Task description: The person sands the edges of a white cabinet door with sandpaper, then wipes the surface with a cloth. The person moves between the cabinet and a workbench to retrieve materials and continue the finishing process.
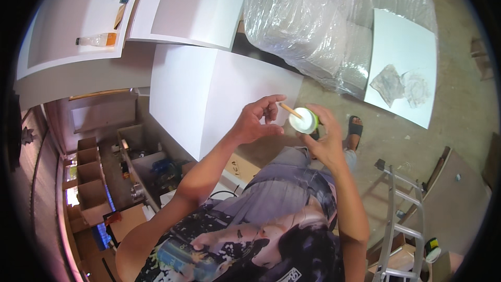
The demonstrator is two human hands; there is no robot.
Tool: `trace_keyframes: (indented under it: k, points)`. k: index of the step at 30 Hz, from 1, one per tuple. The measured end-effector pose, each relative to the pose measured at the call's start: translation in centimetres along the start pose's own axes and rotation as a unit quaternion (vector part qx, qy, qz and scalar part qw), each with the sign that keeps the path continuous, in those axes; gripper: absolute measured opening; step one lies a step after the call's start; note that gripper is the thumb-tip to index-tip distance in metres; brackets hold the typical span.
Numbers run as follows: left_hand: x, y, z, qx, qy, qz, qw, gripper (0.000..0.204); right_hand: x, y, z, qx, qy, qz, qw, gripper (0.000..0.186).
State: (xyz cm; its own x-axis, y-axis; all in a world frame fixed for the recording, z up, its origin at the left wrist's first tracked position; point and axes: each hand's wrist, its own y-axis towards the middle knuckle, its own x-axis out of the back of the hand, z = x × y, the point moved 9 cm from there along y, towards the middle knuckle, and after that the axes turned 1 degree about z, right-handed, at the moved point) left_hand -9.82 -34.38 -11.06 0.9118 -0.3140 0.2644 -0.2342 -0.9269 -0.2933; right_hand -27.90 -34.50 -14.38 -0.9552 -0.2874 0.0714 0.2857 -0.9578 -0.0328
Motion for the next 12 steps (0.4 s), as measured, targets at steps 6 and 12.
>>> trace_keyframes:
  k: [6, 12]
  points:
    - [2.6, -3.5, -6.5, -0.135, 0.062, 0.034, 0.988, 0.035, -3.6, -1.0, 6.0, 0.024, 0.020, 0.023, 0.999, 0.056]
    - [3.4, -7.5, -9.3, -0.207, 0.141, 0.060, 0.966, 0.026, -7.8, -3.1, 7.9, 0.018, 0.041, 0.048, 0.998, 0.060]
